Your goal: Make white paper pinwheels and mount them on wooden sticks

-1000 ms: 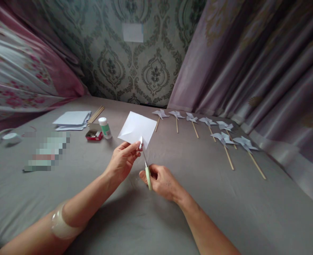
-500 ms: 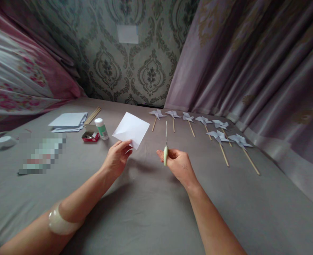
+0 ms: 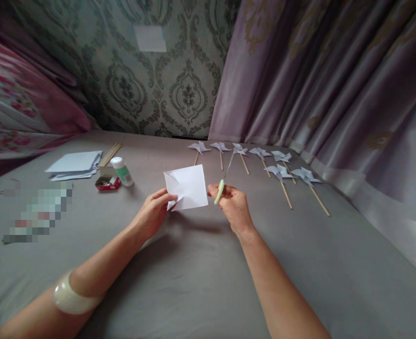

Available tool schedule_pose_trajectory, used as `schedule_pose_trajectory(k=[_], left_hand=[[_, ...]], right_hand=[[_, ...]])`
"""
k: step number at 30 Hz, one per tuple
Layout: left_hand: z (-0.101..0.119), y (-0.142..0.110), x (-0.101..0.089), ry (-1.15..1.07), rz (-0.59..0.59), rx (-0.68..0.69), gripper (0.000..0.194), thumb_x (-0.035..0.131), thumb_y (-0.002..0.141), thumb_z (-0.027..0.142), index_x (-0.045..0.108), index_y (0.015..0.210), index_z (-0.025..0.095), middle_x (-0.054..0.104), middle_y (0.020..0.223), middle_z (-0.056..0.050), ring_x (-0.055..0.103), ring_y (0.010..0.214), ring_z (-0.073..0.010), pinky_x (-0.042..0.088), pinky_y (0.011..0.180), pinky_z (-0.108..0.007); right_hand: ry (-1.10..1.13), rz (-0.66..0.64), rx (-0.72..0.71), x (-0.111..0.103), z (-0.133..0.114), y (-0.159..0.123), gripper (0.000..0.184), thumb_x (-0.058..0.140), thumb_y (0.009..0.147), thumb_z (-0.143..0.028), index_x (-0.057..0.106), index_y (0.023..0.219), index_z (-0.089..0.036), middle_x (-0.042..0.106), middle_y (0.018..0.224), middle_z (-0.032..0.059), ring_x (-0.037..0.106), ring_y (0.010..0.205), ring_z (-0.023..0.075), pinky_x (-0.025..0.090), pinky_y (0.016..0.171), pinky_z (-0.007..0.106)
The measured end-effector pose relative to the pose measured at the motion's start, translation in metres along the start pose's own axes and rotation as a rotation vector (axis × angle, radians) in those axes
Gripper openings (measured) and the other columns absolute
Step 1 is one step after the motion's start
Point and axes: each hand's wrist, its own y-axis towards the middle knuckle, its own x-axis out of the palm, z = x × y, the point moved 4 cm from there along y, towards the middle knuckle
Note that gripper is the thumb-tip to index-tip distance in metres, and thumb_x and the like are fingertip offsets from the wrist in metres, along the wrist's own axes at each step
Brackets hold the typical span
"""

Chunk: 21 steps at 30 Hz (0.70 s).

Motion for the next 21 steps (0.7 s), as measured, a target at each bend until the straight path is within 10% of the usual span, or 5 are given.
schedule_pose_trajectory(k=[21], left_hand=[[0.004,-0.002,0.004,-0.112,0.000,-0.073,0.035,0.078,0.063,0.038,0.068,0.087,0.015,0.067,0.083,-0.006,0.059,0.068,-0.0125,0.046,0.064,-0.023]], right_hand=[[0.022,0.043,-0.099,0.011,0.000,-0.007,0.035,0.074,0.056,-0.042,0.047,0.054,-0.020,0.044,0.052,-0.0061,0.039,0.054,0.0094,0.036,0.054,0.025]])
